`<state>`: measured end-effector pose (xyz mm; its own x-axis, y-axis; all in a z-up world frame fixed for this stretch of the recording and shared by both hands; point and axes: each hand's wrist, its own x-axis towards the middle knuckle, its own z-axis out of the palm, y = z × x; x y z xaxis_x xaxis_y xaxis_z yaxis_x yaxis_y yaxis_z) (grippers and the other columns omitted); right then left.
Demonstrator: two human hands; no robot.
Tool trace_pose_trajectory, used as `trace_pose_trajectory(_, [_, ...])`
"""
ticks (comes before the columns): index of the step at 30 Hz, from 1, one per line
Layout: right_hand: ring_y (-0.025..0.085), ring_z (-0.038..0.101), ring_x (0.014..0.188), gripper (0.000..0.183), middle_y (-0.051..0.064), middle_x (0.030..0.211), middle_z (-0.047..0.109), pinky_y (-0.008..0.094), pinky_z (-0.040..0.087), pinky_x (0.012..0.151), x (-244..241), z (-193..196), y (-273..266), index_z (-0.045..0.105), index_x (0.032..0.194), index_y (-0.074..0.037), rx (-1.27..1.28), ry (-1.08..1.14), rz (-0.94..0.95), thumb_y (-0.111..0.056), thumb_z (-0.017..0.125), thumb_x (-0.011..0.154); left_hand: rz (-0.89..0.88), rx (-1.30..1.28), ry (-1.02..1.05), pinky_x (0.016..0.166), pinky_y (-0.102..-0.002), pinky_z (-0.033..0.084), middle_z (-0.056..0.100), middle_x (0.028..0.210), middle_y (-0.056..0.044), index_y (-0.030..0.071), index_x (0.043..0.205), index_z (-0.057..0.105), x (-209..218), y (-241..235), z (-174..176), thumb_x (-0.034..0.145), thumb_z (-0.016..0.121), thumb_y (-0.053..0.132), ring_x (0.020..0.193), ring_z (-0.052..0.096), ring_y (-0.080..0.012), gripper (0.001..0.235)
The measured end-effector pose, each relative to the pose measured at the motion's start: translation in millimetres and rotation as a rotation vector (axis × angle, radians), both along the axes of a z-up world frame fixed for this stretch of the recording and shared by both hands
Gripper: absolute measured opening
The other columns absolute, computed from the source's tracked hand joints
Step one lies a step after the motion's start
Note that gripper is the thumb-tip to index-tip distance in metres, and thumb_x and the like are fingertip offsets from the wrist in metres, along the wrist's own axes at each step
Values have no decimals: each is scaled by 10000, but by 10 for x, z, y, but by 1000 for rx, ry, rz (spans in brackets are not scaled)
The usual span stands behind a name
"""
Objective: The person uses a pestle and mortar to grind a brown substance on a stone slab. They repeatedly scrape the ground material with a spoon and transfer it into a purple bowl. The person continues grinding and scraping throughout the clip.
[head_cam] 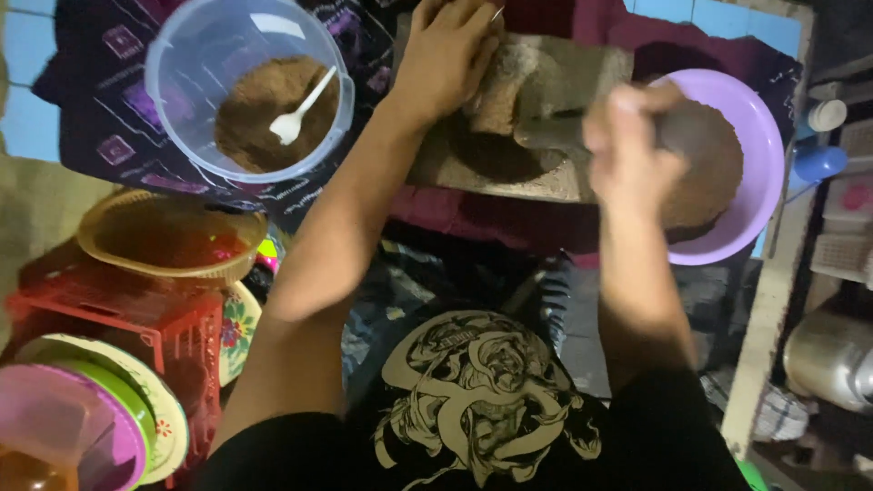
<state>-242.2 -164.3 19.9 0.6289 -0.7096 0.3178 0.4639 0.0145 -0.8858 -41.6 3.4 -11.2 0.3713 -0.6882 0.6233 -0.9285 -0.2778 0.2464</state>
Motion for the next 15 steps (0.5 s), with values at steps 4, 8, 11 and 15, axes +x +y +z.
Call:
trace_pose_trajectory(4, [128, 353, 515, 249, -30, 627, 341, 316, 298, 499, 8, 203, 34, 519, 907, -149, 26, -14, 207, -145, 751, 998, 27, -58, 66, 848, -470, 337, 660, 927, -53, 167, 1050, 539, 77, -58, -81, 1044, 573, 248, 871, 650, -337, 88])
trace_pose_trajectory(8, [123, 342, 487, 247, -43, 568, 343, 317, 261, 528, -155, 540, 79, 486, 824, -233, -199, -117, 263, -143, 502, 1053, 20, -42, 106, 850, -430, 366, 688, 982, -4, 200, 1308, 432, 49, -17, -83, 1089, 544, 205, 899, 651, -301, 246])
trace_pose_trajectory(11, [92, 321, 542, 212, -89, 626, 330, 290, 244, 549, -195, 81, -39, 588, 1015, -333, -167, -161, 416, -167, 477, 1089, -45, -131, 158, 777, -445, 373, 680, 893, -13, 180, 1044, 567, 72, -52, 15, 984, 557, 140, 847, 653, -318, 72])
trace_pose_trajectory(15, [145, 274, 506, 146, 5, 608, 245, 310, 227, 534, -43, 166, 295, 420, 1016, -191, -149, -180, 354, -69, 471, 1078, -33, -165, 133, 638, -467, 428, 717, 897, -72, 151, 1032, 626, 98, -85, -56, 953, 637, 95, 796, 672, -347, 97])
